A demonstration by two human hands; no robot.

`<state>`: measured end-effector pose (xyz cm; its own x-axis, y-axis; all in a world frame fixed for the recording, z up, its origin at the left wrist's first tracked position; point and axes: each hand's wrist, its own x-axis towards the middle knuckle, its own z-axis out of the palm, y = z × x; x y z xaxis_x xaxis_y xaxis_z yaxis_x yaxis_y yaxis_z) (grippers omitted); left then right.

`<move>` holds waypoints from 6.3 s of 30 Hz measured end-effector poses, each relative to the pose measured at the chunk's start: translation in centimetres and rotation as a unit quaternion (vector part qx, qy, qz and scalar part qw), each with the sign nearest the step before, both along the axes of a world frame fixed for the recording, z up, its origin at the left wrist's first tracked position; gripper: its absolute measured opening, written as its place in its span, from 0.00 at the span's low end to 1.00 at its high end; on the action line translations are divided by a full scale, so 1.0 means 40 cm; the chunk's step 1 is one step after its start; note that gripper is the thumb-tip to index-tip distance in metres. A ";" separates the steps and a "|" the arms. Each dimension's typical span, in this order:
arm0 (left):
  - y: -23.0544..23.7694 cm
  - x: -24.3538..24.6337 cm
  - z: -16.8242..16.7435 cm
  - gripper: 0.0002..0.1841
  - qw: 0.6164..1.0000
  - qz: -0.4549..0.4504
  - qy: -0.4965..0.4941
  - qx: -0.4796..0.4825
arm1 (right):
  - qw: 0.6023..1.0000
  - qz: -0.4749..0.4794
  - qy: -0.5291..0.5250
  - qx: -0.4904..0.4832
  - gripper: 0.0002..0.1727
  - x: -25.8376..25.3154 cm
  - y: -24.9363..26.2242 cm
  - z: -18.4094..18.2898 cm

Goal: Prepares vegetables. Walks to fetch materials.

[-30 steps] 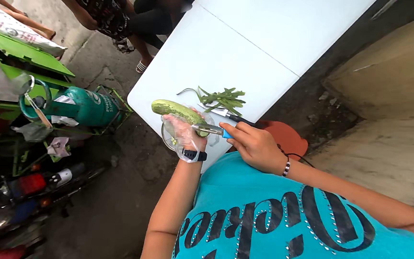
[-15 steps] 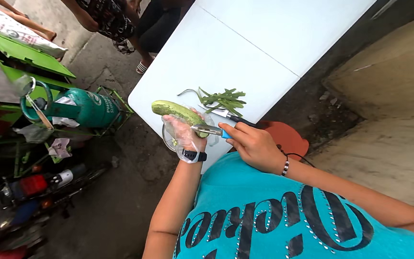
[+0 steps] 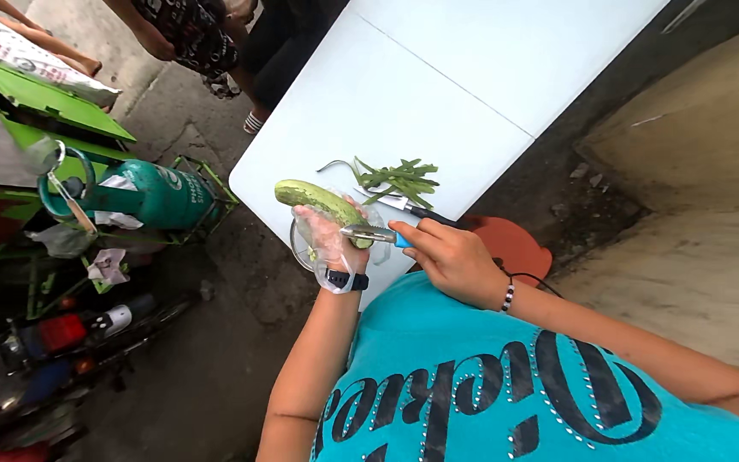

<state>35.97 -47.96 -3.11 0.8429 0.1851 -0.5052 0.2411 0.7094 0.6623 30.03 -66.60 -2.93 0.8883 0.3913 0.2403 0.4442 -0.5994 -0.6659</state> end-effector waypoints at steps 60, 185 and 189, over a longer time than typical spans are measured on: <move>-0.020 -0.059 0.013 0.38 0.982 -0.182 -0.051 -0.016 | 0.999 0.024 0.016 0.034 0.24 0.003 -0.079 -0.011; 0.082 -0.046 -0.060 0.37 0.892 -0.447 0.066 0.016 | 0.994 0.042 0.104 -0.016 0.24 0.275 -0.060 -0.204; 0.083 -0.034 -0.067 0.37 0.899 -0.430 0.058 0.061 | 0.990 0.020 0.138 0.005 0.24 0.275 -0.077 -0.218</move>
<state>34.63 -44.65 -5.80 0.6444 -0.4492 -0.6188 0.7375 0.1513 0.6582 41.04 -69.67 -11.64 0.9042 0.4270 -0.0056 0.2680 -0.5776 -0.7711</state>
